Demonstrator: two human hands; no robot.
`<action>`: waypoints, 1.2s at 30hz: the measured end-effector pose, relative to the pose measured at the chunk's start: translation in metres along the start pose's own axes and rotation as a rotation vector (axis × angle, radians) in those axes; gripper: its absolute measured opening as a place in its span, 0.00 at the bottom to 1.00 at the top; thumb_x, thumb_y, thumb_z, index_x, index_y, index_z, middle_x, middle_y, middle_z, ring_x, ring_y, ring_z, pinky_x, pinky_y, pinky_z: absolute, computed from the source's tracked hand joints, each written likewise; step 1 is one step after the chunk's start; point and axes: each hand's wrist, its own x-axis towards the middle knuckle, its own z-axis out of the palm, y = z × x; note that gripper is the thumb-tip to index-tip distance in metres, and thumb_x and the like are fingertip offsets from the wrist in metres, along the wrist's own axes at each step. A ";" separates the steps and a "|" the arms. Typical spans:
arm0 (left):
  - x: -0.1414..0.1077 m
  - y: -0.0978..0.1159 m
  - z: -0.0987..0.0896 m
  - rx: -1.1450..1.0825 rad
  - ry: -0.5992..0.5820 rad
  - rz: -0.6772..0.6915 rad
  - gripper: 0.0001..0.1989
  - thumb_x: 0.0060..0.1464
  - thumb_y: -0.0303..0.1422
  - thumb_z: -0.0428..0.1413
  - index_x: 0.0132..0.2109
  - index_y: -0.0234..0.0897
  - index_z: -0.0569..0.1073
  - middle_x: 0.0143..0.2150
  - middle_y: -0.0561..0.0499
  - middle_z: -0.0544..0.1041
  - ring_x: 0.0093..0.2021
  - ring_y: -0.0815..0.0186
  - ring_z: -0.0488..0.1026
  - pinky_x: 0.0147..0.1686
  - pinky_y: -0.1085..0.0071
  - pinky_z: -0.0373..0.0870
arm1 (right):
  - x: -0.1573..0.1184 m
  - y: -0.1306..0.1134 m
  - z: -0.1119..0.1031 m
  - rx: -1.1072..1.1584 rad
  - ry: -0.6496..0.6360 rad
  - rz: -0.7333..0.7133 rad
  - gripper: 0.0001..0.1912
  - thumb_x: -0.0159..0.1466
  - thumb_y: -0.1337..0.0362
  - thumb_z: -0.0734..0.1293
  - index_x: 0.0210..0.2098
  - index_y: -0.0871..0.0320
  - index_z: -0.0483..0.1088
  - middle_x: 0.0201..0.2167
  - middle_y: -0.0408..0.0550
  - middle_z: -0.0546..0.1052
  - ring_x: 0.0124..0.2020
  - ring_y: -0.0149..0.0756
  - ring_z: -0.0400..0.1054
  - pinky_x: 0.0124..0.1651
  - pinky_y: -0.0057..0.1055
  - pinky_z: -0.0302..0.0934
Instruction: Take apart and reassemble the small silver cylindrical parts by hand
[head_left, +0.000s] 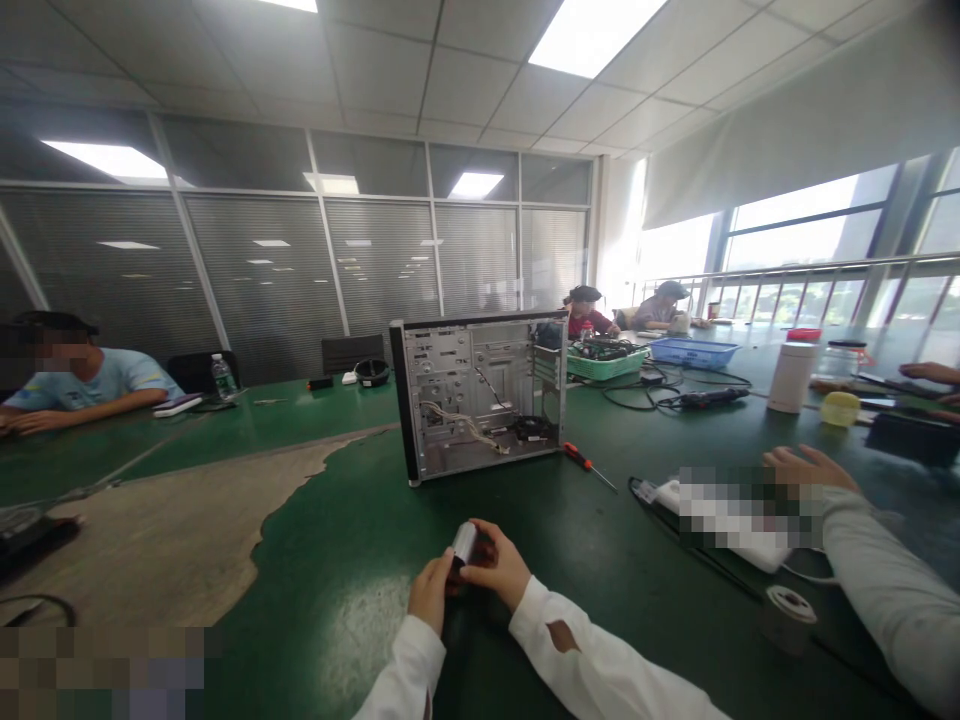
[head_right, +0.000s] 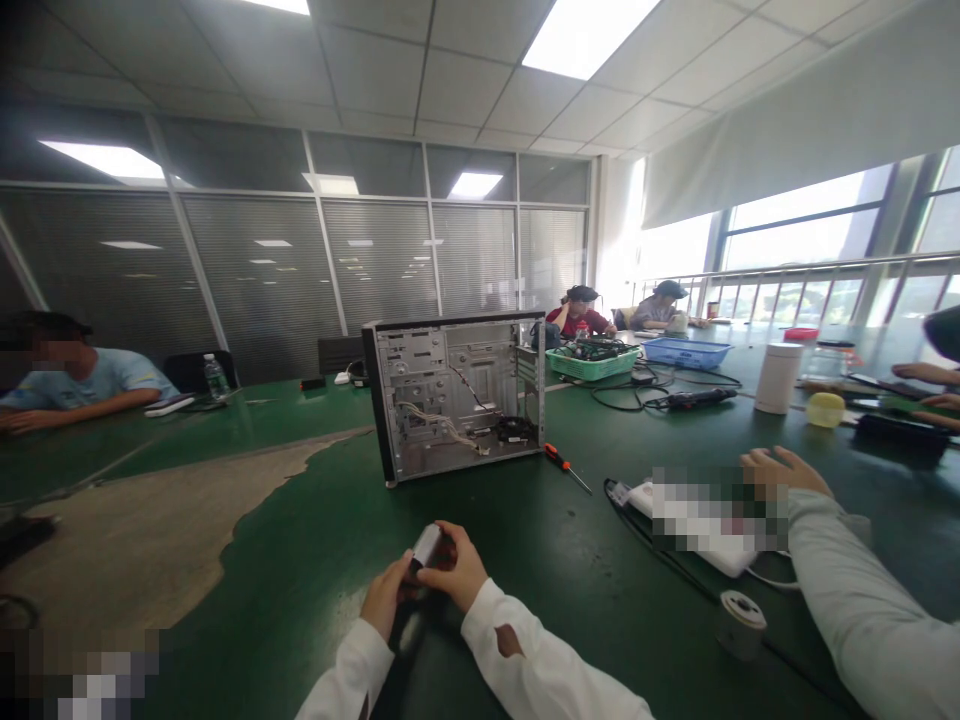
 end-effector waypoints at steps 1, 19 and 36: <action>0.000 -0.001 -0.001 0.004 -0.018 0.003 0.21 0.33 0.47 0.55 0.24 0.30 0.71 0.18 0.51 0.70 0.23 0.65 0.68 0.23 0.71 0.65 | 0.000 0.000 0.000 0.000 0.001 0.010 0.37 0.36 0.67 0.73 0.44 0.58 0.56 0.38 0.50 0.68 0.38 0.40 0.64 0.41 0.39 0.59; -0.009 0.011 0.003 -0.046 -0.114 0.006 0.19 0.41 0.44 0.51 0.35 0.32 0.68 0.29 0.47 0.72 0.27 0.68 0.69 0.21 0.77 0.62 | -0.001 -0.022 0.004 0.325 0.034 0.230 0.18 0.43 0.59 0.70 0.29 0.66 0.68 0.26 0.51 0.72 0.26 0.33 0.67 0.31 0.32 0.61; -0.010 0.014 0.004 0.080 -0.068 0.124 0.19 0.35 0.42 0.56 0.33 0.33 0.69 0.30 0.48 0.73 0.33 0.63 0.70 0.31 0.72 0.66 | -0.007 -0.012 0.007 -0.270 0.015 -0.191 0.32 0.37 0.71 0.69 0.43 0.57 0.59 0.41 0.50 0.63 0.39 0.38 0.62 0.39 0.35 0.61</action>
